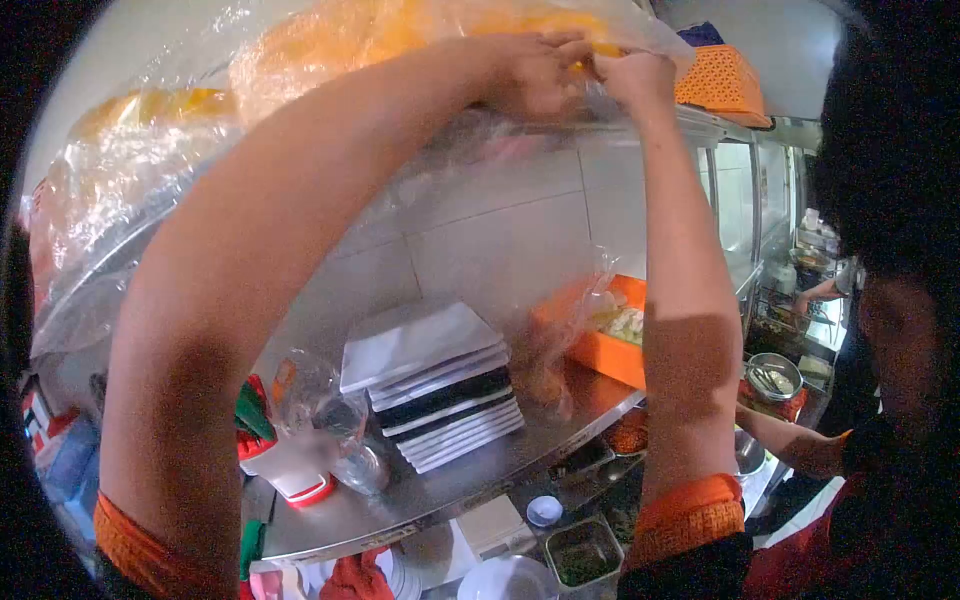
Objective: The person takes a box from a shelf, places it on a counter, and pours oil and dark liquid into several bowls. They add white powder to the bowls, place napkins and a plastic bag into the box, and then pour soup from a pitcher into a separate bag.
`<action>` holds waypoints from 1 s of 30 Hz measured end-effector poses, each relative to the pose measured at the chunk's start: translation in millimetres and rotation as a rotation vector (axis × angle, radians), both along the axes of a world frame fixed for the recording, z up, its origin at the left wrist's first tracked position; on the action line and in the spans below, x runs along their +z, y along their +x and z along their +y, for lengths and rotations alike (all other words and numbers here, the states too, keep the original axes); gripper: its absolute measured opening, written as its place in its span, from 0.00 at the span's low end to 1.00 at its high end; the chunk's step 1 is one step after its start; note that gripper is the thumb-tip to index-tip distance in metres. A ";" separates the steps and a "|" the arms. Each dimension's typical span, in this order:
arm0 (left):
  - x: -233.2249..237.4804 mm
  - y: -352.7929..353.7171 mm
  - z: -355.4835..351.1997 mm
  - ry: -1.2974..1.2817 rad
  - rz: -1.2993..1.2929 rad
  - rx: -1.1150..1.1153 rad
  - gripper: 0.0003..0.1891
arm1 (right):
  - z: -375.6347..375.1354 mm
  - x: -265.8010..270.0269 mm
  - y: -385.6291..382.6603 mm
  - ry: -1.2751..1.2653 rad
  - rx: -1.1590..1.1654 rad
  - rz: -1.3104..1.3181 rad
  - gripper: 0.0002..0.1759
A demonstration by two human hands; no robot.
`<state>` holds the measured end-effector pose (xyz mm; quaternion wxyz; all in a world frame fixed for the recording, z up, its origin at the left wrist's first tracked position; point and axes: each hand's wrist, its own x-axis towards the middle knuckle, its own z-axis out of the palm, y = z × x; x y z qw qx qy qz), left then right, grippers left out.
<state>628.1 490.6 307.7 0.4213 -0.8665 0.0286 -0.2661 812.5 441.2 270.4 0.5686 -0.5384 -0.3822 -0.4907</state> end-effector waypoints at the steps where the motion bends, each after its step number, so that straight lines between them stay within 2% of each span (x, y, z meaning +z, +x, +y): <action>1: 3.8 10.5 6.9 -0.008 -0.004 -0.003 0.31 | 0.3 1.3 0.4 -0.023 0.010 0.031 0.30; 3: 4.8 24.2 10.8 0.252 -0.097 0.143 0.32 | -0.5 -3.1 3.0 -0.052 0.011 0.070 0.28; 4: 4.2 25.8 8.0 0.251 -0.105 0.138 0.32 | -1.9 -0.9 3.3 -0.050 -0.005 0.031 0.30; 6: -1.0 28.0 0.4 0.072 -0.209 0.402 0.32 | -4.5 -2.0 4.9 -0.053 -0.027 -0.007 0.32; 7: 4.8 28.3 1.1 0.074 -0.211 0.395 0.32 | -6.0 -4.1 6.8 0.008 -0.002 -0.009 0.31; 9: 18.1 40.4 21.9 0.125 0.043 0.302 0.33 | -3.3 -7.2 16.2 0.065 0.020 -0.002 0.30; 10: 13.7 48.0 33.7 0.124 0.041 0.296 0.33 | 0.0 -4.0 26.3 0.067 0.059 -0.021 0.28; 12: -3.4 54.3 47.2 0.269 -0.405 0.196 0.30 | 0.3 -3.3 27.0 0.059 0.093 -0.046 0.25; 14: -6.1 39.9 28.1 0.230 -0.397 0.165 0.28 | -6.9 -7.0 10.7 0.085 0.298 -0.014 0.23; 18: -16.8 0.4 -24.4 0.061 -0.315 0.067 0.25 | -5.1 0.7 19.0 0.072 0.216 0.105 0.23; 20: -19.8 -5.2 -26.8 0.011 -0.279 0.050 0.24 | -4.4 -0.2 20.2 0.188 0.440 0.085 0.24; 21: -17.9 -6.1 -28.0 -0.014 -0.266 0.051 0.24 | -5.8 -1.5 18.4 0.188 0.438 0.088 0.24; 23: -16.9 -7.0 -29.0 -0.056 -0.251 0.059 0.24 | -8.1 -3.3 12.9 0.121 0.442 0.263 0.26; 24: -16.8 -7.2 -27.1 -0.073 -0.244 0.068 0.23 | -9.1 -2.8 9.5 0.119 0.441 0.259 0.26; 26: -13.9 -6.9 -19.4 -0.128 -0.233 0.094 0.23 | -9.4 -6.8 3.3 0.205 0.235 0.219 0.29; 30: -10.1 -1.7 -14.6 -0.180 -0.238 0.131 0.22 | -10.9 -10.4 -20.2 0.262 0.278 0.139 0.31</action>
